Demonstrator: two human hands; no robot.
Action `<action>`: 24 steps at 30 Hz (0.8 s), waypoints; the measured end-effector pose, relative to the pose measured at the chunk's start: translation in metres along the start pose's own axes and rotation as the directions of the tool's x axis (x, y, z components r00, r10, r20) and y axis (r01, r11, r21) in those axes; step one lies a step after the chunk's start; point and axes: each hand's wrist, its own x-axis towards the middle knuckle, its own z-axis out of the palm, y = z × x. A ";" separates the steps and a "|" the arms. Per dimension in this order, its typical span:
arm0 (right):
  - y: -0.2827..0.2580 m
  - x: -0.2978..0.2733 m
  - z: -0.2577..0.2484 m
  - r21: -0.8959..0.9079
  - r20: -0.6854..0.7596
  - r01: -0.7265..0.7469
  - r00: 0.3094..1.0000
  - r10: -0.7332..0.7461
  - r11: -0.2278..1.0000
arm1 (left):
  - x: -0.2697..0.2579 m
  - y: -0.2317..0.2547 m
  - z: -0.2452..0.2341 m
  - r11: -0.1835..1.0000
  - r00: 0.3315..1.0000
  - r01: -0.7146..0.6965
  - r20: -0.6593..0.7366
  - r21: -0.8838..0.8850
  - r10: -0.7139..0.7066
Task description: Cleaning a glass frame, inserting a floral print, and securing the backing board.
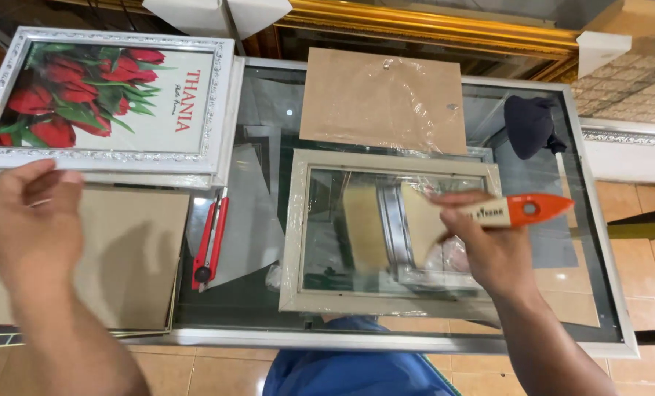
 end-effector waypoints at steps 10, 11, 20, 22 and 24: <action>0.020 0.085 0.079 0.057 -0.075 -0.185 0.979 0.189 0.981 | 0.032 -0.238 -0.079 0.537 0.880 0.207 0.085 0.818 -0.468; 0.024 0.083 0.062 -0.002 -0.103 -0.214 0.972 0.213 0.977 | 0.034 -0.236 -0.078 0.485 0.844 0.248 0.059 0.839 -0.533; 0.026 -0.002 -0.145 -0.625 -0.398 -0.163 0.908 -0.131 0.764 | 0.028 -0.284 -0.095 0.601 0.869 0.328 0.017 0.729 -0.495; 0.006 -0.011 -0.123 -0.704 -0.405 -0.160 0.891 -0.205 0.692 | 0.028 -0.290 -0.100 0.640 0.874 0.312 0.053 0.702 -0.484; -0.010 -0.011 -0.084 -0.774 -0.406 -0.165 0.870 -0.280 0.612 | 0.029 -0.302 -0.104 0.682 0.880 0.290 0.093 0.672 -0.466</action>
